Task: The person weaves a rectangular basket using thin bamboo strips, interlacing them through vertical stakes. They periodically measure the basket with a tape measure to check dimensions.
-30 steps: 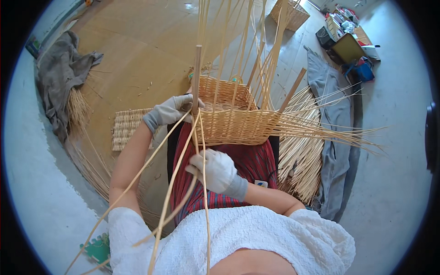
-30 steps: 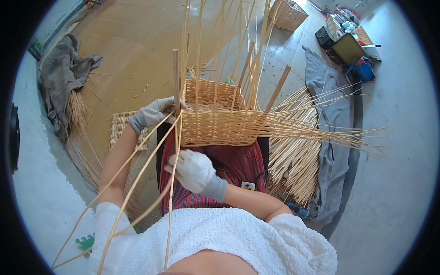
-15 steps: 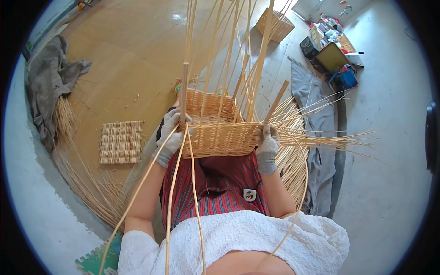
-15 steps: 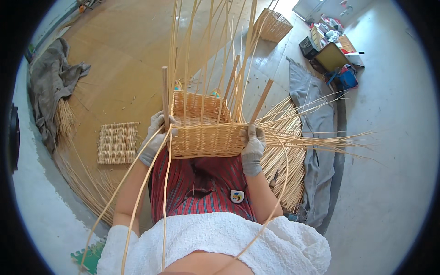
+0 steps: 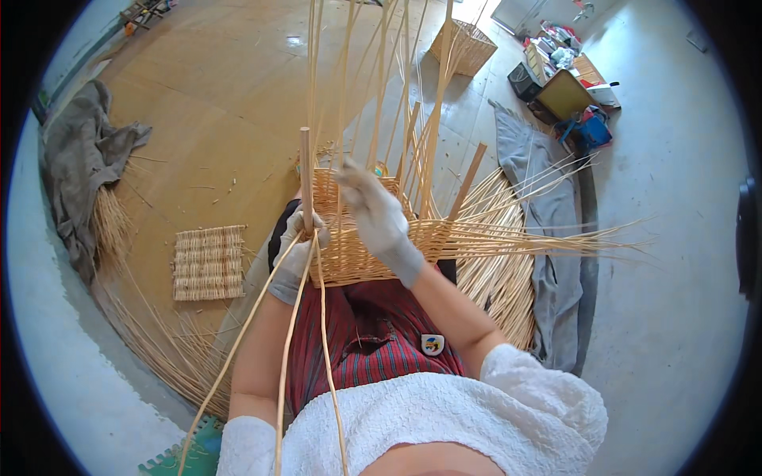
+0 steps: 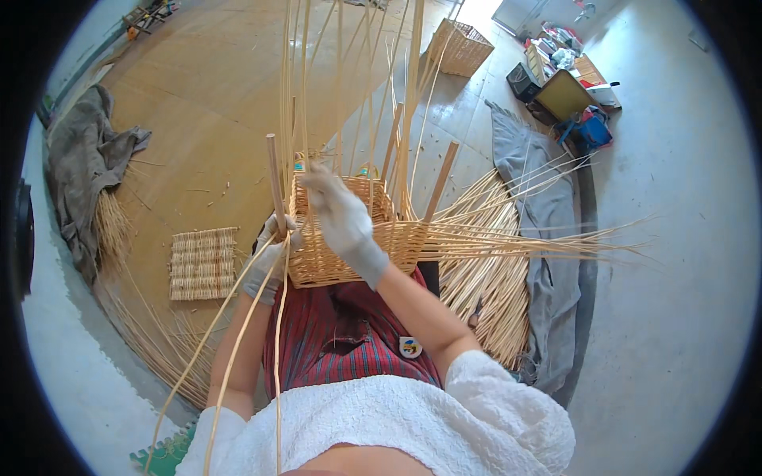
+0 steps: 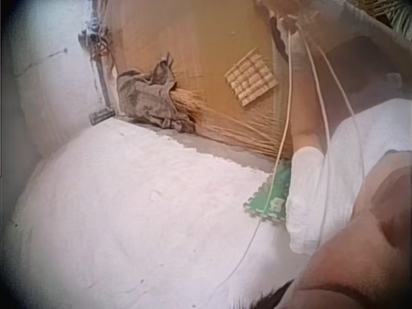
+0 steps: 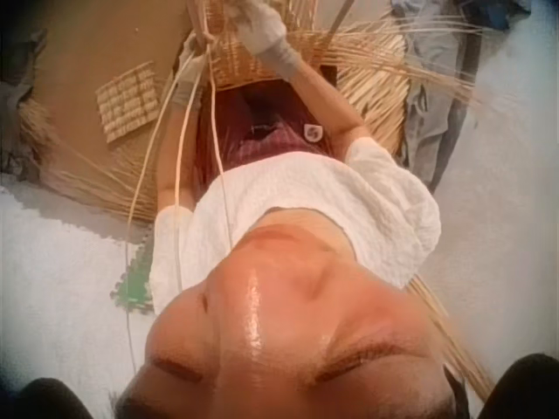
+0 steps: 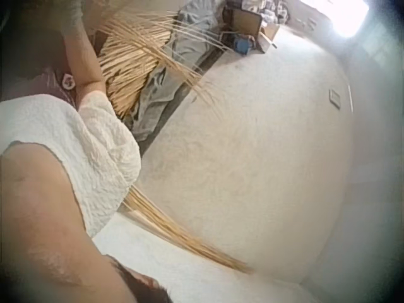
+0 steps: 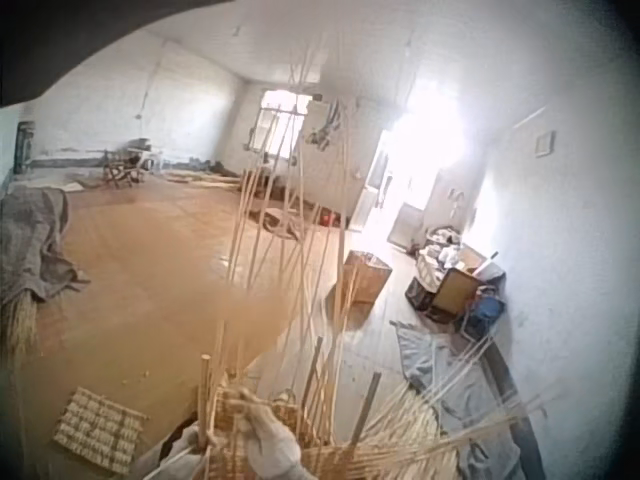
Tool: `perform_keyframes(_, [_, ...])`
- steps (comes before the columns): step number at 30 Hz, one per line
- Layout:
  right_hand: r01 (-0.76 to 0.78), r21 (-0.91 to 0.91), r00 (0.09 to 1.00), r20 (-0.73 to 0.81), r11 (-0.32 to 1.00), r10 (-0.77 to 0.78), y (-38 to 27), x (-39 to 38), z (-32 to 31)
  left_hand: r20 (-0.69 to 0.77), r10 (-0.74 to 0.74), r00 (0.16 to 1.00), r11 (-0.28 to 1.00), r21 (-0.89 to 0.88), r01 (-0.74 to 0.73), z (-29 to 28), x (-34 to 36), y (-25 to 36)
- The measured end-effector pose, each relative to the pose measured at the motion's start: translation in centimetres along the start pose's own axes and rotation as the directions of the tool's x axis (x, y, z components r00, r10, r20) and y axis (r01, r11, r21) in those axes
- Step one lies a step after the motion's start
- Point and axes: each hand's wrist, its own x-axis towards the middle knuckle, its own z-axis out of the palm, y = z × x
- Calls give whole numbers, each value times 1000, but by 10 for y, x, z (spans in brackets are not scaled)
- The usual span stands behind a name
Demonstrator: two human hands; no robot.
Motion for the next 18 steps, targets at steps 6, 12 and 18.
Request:
perform_keyframes(6, [-45, -499, 996, 43, 865, 76, -34, 54, 11, -158, -7, 987, 999, 35, 13, 16, -6, 8])
perform_keyframes(12, [-52, 25, 983, -175, 998, 55, 56, -65, -31, -183, 7, 983, 1000, 13, -5, 27, -12, 16])
perform_keyframes(18, [-548, 587, 779, 97, 596, 620, 50, -108, -79, -468, 190, 863, 982, 72, -177, 43, -38, 2])
